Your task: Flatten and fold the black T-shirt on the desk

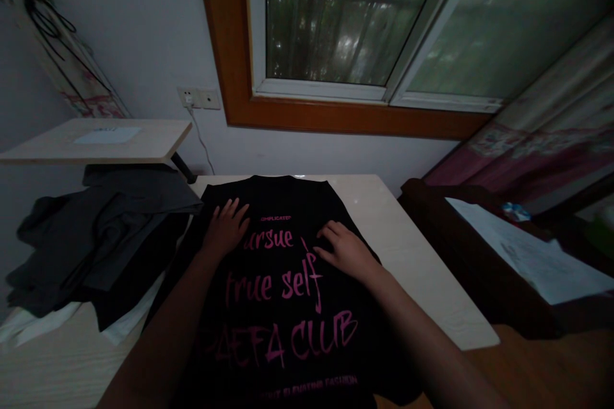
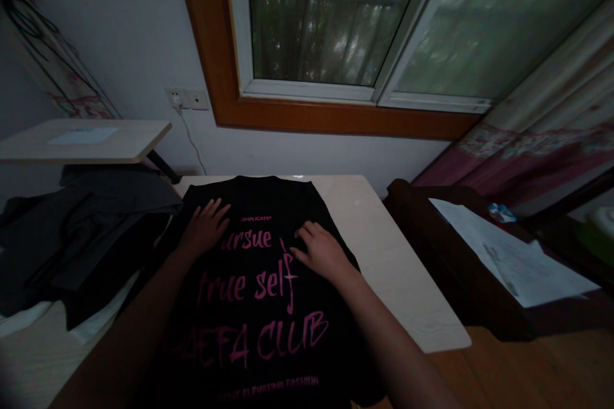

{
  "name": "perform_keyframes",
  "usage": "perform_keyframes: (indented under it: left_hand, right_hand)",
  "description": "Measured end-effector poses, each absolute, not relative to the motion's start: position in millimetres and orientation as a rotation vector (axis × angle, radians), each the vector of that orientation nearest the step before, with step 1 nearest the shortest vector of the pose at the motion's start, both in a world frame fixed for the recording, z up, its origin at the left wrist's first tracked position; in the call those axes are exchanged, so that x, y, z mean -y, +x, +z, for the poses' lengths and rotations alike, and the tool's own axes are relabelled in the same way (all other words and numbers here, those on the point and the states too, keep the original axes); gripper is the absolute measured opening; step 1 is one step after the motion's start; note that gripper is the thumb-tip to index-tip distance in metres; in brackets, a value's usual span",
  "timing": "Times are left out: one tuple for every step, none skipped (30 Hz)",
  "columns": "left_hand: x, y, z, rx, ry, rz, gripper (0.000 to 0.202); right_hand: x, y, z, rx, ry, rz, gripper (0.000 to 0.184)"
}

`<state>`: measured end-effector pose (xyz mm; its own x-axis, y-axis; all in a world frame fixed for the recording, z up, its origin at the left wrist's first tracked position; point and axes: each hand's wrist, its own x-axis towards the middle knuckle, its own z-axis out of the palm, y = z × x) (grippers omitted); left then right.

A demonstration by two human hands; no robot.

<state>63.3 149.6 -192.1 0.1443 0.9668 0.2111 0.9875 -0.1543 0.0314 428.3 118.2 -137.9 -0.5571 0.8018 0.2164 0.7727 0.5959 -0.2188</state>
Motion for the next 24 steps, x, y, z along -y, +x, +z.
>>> perform_keyframes:
  left_hand:
    - [-149.9, 63.2, -192.4, 1.965, -2.289, -0.276, 0.054]
    - [-150.1, 63.1, -192.6, 1.968, -2.292, -0.274, 0.054]
    - [-150.2, 63.0, -192.5, 1.973, -2.295, -0.273, 0.054]
    - [-150.3, 63.1, -192.3, 1.978, -2.297, -0.275, 0.054]
    - [-150.2, 63.2, -191.9, 1.98, -2.299, -0.277, 0.054]
    - [-150.0, 63.3, -191.3, 1.982, -2.3, -0.281, 0.054]
    - [-149.8, 63.5, -190.8, 1.984, -2.301, -0.282, 0.054]
    - [-149.6, 63.6, -190.2, 1.984, -2.303, -0.28, 0.054]
    - [-149.5, 63.8, -189.6, 1.985, -2.305, -0.276, 0.054]
    - [-149.4, 63.9, -189.3, 1.985, -2.305, -0.273, 0.054]
    - [-149.4, 64.0, -189.1, 1.986, -2.303, -0.271, 0.053]
    - [-149.5, 64.1, -189.1, 1.986, -2.301, -0.27, 0.053]
    - [-149.7, 64.0, -189.3, 1.987, -2.298, -0.268, 0.053]
    - [-150.0, 63.9, -189.6, 1.989, -2.296, -0.267, 0.053]
    - [-150.3, 63.8, -190.1, 1.991, -2.294, -0.267, 0.053]
    - [-150.5, 63.6, -190.5, 1.992, -2.294, -0.266, 0.054]
    - [-150.8, 63.4, -191.0, 1.99, -2.295, -0.265, 0.054]
    - [-150.9, 63.1, -191.3, 1.988, -2.295, -0.267, 0.054]
    - [-151.0, 63.0, -191.5, 1.986, -2.296, -0.27, 0.054]
    - [-151.0, 62.8, -191.6, 1.985, -2.296, -0.272, 0.054]
    - [-150.9, 62.7, -191.5, 1.985, -2.296, -0.274, 0.053]
    - [-150.9, 62.6, -191.3, 1.984, -2.299, -0.275, 0.053]
    - [-150.8, 62.7, -191.0, 1.984, -2.3, -0.275, 0.053]
    - [-150.8, 62.7, -190.7, 1.983, -2.302, -0.274, 0.053]
  right_hand:
    - [-118.5, 423.0, -137.1, 2.538, -1.284, 0.131, 0.024]
    - [-120.1, 417.9, -136.6, 2.544, -1.274, 0.125, 0.024]
    - [-123.1, 413.1, -136.7, 2.546, -1.262, 0.121, 0.023]
    - [-127.5, 408.9, -137.6, 2.544, -1.253, 0.118, 0.024]
    - [-133.4, 405.2, -139.6, 2.535, -1.251, 0.113, 0.026]
    - [-140.6, 402.3, -142.8, 2.521, -1.259, 0.103, 0.029]
    - [-149.0, 400.3, -147.3, 2.503, -1.277, 0.088, 0.033]
    - [-158.5, 399.1, -152.8, 2.482, -1.302, 0.069, 0.036]
    - [-168.7, 398.8, -159.2, 2.464, -1.33, 0.05, 0.04]
    - [-179.4, 399.4, -166.1, 2.443, -1.362, 0.032, 0.042]
    - [-190.2, 400.9, -173.0, 2.43, -1.386, 0.02, 0.044]
    - [-201.0, 403.1, -179.5, 2.421, -1.405, 0.008, 0.046]
    - [-211.3, 405.9, -185.2, 2.41, -1.424, -0.005, 0.047]
    - [-221.0, 409.1, -189.9, 2.397, -1.447, -0.015, 0.049]
    - [-230.0, 412.5, -193.6, 2.379, -1.472, -0.022, 0.05]
    - [-238.1, 416.0, -196.2, 2.361, -1.497, -0.027, 0.052]
    - [-245.4, 419.3, -198.0, 2.343, -1.521, -0.031, 0.053]
    - [-251.8, 422.3, -199.2, 2.329, -1.543, -0.036, 0.054]
    - [-257.4, 424.9, -199.9, 2.321, -1.563, -0.042, 0.055]
    - [-262.2, 426.9, -200.4, 2.317, -1.582, -0.049, 0.055]
    - [-266.2, 428.4, -200.9, 2.314, -1.6, -0.057, 0.056]
    - [-269.5, 429.4, -201.3, 2.315, -1.615, -0.064, 0.056]
    - [-272.1, 430.0, -201.7, 2.319, -1.626, -0.071, 0.056]
    - [-274.1, 430.2, -202.1, 2.325, -1.634, -0.078, 0.057]
